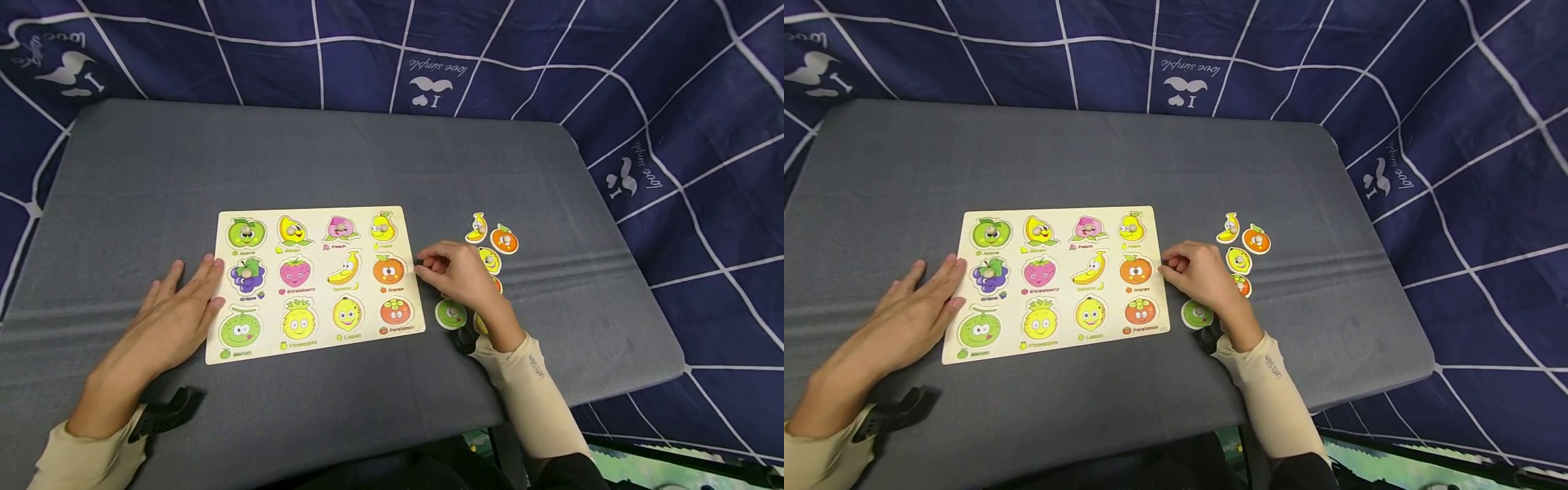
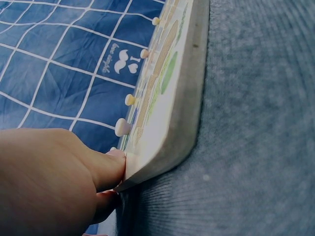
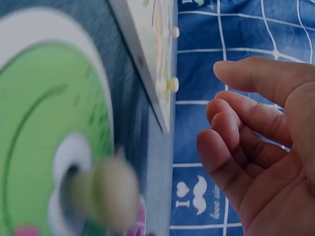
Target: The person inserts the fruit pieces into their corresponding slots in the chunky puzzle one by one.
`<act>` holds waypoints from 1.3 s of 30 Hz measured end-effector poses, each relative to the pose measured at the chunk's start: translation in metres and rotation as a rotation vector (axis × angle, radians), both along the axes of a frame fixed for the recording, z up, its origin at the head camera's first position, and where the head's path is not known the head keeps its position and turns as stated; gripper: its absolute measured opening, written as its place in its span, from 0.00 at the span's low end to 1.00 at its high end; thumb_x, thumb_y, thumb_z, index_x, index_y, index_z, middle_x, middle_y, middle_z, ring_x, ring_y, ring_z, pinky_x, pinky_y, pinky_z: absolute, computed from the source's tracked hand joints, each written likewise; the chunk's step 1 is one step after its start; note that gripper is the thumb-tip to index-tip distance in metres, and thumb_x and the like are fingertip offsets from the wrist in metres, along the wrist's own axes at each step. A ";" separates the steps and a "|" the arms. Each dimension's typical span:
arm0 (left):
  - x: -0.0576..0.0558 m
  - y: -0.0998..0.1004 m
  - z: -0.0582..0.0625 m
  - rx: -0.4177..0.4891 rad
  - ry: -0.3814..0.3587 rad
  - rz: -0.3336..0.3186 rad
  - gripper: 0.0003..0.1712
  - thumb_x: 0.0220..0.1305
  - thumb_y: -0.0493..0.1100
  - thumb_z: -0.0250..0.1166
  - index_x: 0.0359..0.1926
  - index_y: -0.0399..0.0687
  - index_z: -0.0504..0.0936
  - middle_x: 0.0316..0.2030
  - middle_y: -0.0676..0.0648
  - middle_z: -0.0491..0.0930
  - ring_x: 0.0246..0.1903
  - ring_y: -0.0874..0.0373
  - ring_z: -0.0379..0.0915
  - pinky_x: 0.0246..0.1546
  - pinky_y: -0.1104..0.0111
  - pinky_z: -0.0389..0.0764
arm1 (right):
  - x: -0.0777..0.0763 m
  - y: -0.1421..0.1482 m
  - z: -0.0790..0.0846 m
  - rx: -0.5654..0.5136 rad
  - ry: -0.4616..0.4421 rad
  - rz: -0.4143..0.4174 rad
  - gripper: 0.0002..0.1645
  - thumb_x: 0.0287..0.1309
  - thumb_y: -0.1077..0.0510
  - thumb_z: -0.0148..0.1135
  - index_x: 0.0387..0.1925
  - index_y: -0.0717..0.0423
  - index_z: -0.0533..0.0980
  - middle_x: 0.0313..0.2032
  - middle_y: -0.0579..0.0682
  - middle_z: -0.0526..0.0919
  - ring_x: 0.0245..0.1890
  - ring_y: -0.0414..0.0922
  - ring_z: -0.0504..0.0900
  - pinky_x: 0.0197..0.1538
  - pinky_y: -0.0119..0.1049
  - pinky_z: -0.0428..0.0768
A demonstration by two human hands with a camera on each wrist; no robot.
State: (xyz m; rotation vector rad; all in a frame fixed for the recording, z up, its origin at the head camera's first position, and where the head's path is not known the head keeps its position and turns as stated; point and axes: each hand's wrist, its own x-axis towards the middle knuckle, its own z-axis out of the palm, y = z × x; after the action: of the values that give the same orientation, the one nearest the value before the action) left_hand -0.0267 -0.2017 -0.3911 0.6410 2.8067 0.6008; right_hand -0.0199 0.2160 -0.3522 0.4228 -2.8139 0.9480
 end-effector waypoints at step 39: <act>-0.002 0.000 -0.001 -0.004 0.000 -0.006 0.33 0.72 0.44 0.44 0.71 0.43 0.41 0.70 0.39 0.38 0.65 0.31 0.23 0.58 0.38 0.28 | 0.028 0.061 -0.011 0.092 -0.110 -0.168 0.04 0.47 0.61 0.69 0.26 0.58 0.82 0.17 0.43 0.78 0.18 0.36 0.74 0.22 0.25 0.71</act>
State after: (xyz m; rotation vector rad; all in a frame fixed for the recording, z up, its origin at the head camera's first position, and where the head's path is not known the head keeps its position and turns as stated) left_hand -0.0283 -0.2021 -0.3917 0.6487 2.8040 0.5941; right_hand 0.0084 0.2767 -0.3632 0.1454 -2.9436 0.8343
